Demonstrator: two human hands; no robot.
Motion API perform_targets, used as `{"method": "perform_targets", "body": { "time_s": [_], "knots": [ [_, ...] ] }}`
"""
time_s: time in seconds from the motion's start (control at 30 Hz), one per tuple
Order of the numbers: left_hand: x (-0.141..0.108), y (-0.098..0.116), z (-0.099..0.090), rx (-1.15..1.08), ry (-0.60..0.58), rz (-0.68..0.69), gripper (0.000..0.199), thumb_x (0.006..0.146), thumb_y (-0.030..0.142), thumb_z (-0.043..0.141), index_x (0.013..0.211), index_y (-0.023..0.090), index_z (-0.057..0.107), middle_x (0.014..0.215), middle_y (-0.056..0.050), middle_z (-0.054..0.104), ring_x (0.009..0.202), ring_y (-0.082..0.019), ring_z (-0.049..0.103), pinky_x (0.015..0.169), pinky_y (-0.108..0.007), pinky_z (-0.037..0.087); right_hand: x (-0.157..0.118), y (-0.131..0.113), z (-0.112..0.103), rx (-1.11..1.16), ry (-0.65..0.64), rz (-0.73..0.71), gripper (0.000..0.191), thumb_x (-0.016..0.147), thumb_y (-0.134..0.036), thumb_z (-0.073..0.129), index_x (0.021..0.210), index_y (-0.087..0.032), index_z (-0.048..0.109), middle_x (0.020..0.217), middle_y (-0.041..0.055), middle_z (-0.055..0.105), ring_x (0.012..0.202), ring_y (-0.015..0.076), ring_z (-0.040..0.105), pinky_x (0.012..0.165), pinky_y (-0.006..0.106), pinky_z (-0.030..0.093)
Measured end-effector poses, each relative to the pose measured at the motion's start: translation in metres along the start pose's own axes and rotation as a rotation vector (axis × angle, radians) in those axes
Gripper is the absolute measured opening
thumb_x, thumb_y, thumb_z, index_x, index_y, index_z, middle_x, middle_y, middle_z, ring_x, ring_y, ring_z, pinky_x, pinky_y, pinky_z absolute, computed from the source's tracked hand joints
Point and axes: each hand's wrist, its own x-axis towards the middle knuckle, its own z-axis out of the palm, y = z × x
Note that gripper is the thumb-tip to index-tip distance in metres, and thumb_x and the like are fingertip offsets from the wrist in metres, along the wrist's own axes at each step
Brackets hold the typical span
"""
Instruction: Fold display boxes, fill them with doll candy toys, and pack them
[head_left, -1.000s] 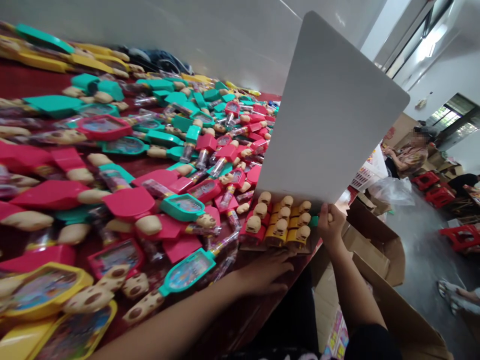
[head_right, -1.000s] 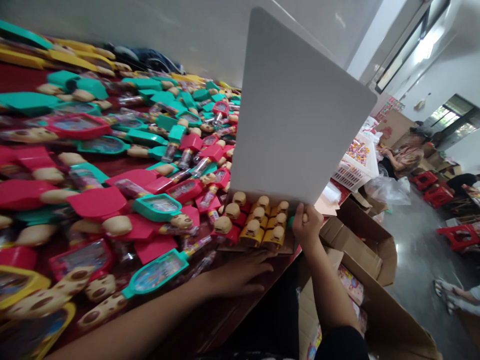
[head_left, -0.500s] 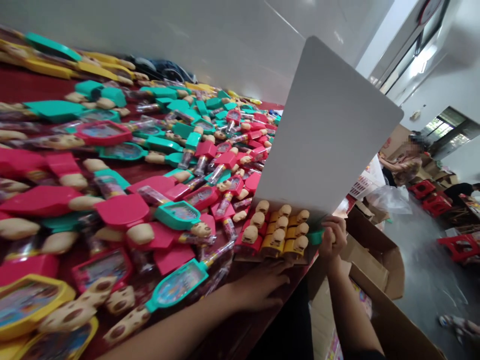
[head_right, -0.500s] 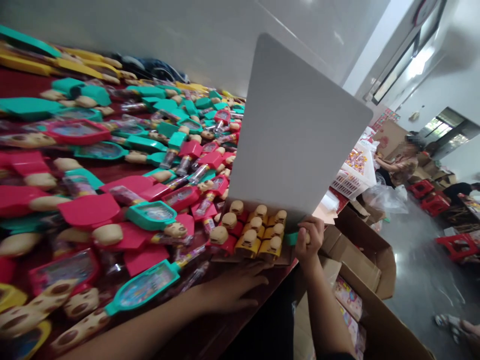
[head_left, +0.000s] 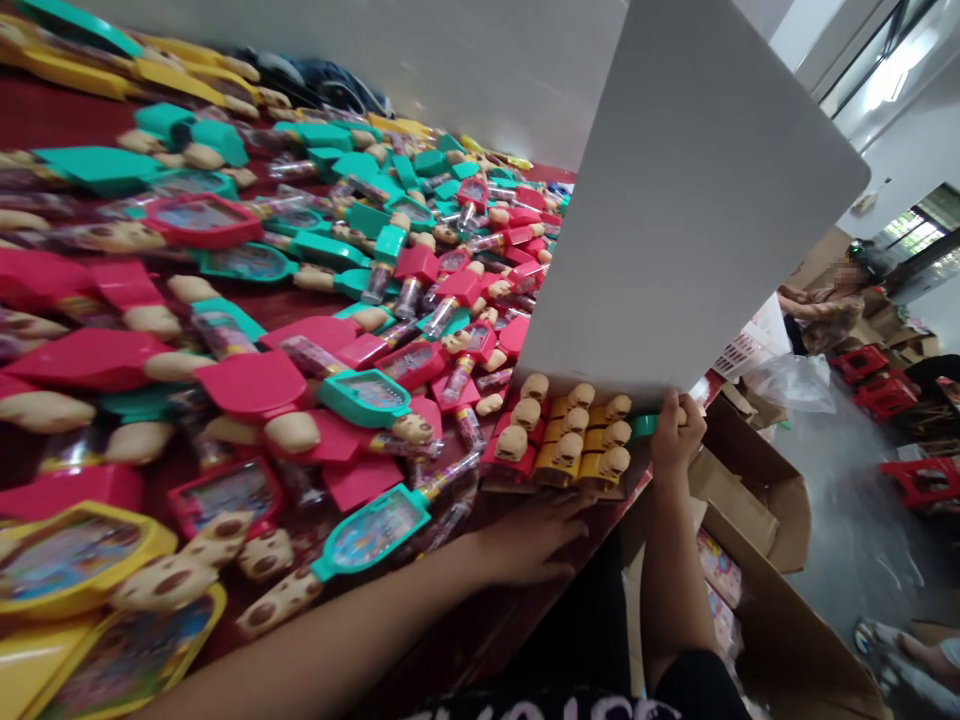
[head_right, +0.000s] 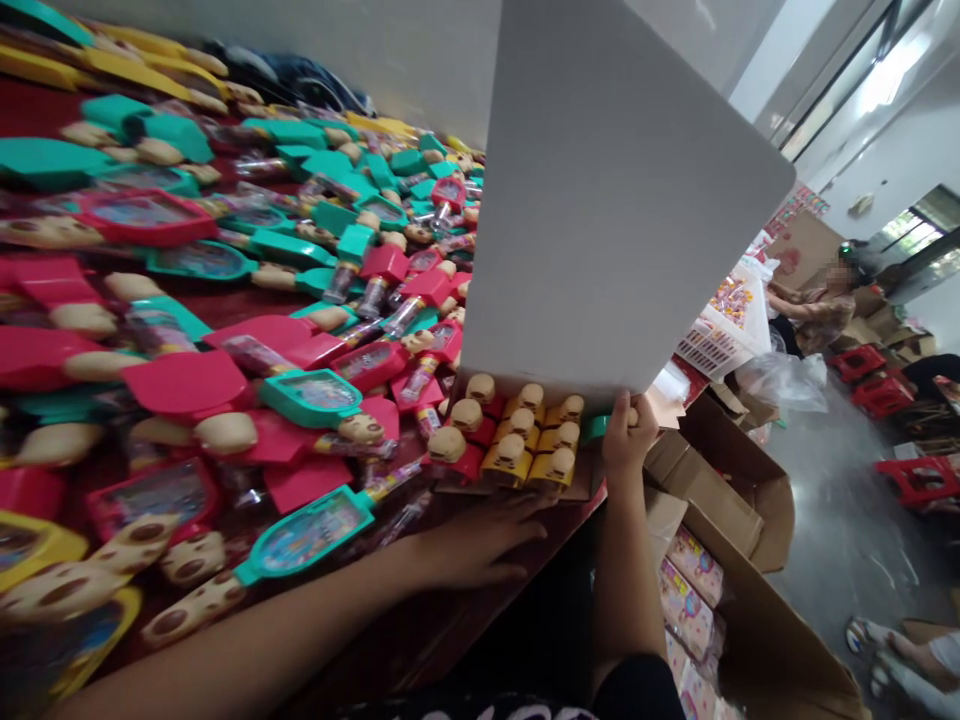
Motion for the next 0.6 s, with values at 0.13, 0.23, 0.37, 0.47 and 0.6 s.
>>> {"method": "perform_targets", "body": {
  "time_s": [0.13, 0.23, 0.37, 0.47, 0.6],
  "knots": [
    [0.001, 0.002, -0.001, 0.014, -0.017, -0.001, 0.038, 0.079, 0.031, 0.072, 0.114, 0.017, 0.063, 0.152, -0.014, 0.028, 0.141, -0.032, 0.026, 0.115, -0.047, 0.027, 0.013, 0.003, 0.011, 0.032, -0.024, 0.018, 0.038, 0.086, -0.041, 0.045, 0.054, -0.022, 0.036, 0.050, -0.0053, 0.032, 0.051, 0.0116, 0.033, 0.049, 0.025, 0.028],
    [0.001, 0.000, 0.001, 0.010, 0.011, 0.012, 0.037, 0.078, 0.031, 0.073, 0.111, 0.018, 0.064, 0.153, -0.013, 0.028, 0.141, -0.034, 0.025, 0.115, -0.049, 0.027, 0.022, 0.006, 0.019, 0.080, -0.034, 0.058, 0.037, 0.082, -0.040, 0.045, 0.052, -0.023, 0.034, 0.049, -0.0057, 0.030, 0.050, 0.0111, 0.031, 0.049, 0.025, 0.027],
    [0.000, -0.005, 0.007, -0.004, 0.023, 0.033, 0.036, 0.078, 0.032, 0.073, 0.110, 0.019, 0.065, 0.154, -0.011, 0.026, 0.140, -0.036, 0.026, 0.114, -0.050, 0.028, 0.019, 0.008, 0.019, 0.106, -0.016, 0.053, 0.035, 0.079, -0.038, 0.048, 0.051, -0.023, 0.033, 0.048, -0.0066, 0.028, 0.049, 0.0102, 0.029, 0.048, 0.025, 0.025],
    [0.000, -0.007, 0.010, -0.006, 0.011, 0.032, 0.039, 0.077, 0.032, 0.074, 0.111, 0.018, 0.064, 0.155, -0.011, 0.024, 0.142, -0.035, 0.022, 0.115, -0.049, 0.027, 0.010, 0.009, 0.011, 0.115, 0.006, 0.035, 0.033, 0.078, -0.037, 0.048, 0.052, -0.023, 0.035, 0.048, -0.0068, 0.028, 0.049, 0.0100, 0.028, 0.049, 0.026, 0.025],
    [0.000, -0.003, 0.006, -0.022, 0.016, 0.046, 0.038, 0.076, 0.029, 0.075, 0.111, 0.018, 0.064, 0.154, -0.011, 0.025, 0.142, -0.032, 0.022, 0.116, -0.046, 0.027, -0.003, 0.011, 0.000, 0.126, 0.013, 0.026, 0.031, 0.078, -0.037, 0.048, 0.053, -0.022, 0.037, 0.051, -0.0063, 0.032, 0.049, 0.0102, 0.031, 0.049, 0.026, 0.028]
  ]
}}
